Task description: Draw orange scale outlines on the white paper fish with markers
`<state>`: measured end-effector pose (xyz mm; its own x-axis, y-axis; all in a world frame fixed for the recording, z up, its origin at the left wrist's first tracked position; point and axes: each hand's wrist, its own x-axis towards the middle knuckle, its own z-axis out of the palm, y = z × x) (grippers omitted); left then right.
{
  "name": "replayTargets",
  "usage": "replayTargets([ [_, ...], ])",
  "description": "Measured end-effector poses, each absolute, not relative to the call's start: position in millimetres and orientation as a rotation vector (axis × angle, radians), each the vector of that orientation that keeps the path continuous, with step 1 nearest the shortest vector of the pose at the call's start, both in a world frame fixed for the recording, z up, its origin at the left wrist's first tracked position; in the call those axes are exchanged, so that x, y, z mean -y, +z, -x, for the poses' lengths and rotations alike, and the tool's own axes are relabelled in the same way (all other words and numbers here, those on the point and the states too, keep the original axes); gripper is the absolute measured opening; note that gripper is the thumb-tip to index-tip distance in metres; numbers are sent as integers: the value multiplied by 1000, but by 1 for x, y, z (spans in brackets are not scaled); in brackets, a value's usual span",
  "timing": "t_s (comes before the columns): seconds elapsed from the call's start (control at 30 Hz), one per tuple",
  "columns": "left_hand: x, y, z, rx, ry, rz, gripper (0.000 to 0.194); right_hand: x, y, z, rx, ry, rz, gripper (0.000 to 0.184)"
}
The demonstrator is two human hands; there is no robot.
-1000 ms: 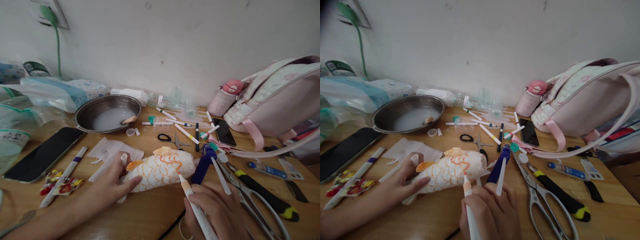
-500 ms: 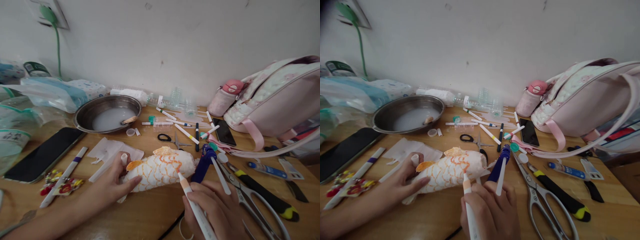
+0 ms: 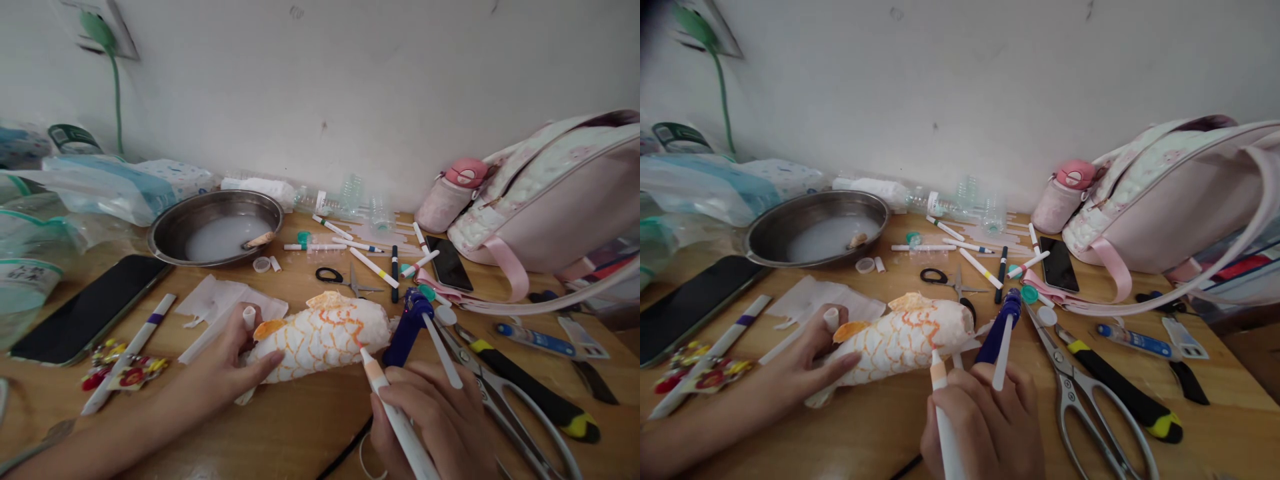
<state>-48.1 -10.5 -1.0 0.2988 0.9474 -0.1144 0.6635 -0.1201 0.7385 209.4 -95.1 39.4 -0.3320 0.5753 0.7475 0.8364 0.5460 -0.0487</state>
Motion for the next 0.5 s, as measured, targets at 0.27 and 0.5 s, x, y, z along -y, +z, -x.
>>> replayTargets([
  [0.27, 11, -2, 51, -1447, 481, -1868, 43, 95, 38, -207, 1969, -454, 1155, 11],
  [0.5, 12, -2, 51, -1438, 442, -1863, 47, 97, 38, -211, 1992, -458, 1169, 9],
])
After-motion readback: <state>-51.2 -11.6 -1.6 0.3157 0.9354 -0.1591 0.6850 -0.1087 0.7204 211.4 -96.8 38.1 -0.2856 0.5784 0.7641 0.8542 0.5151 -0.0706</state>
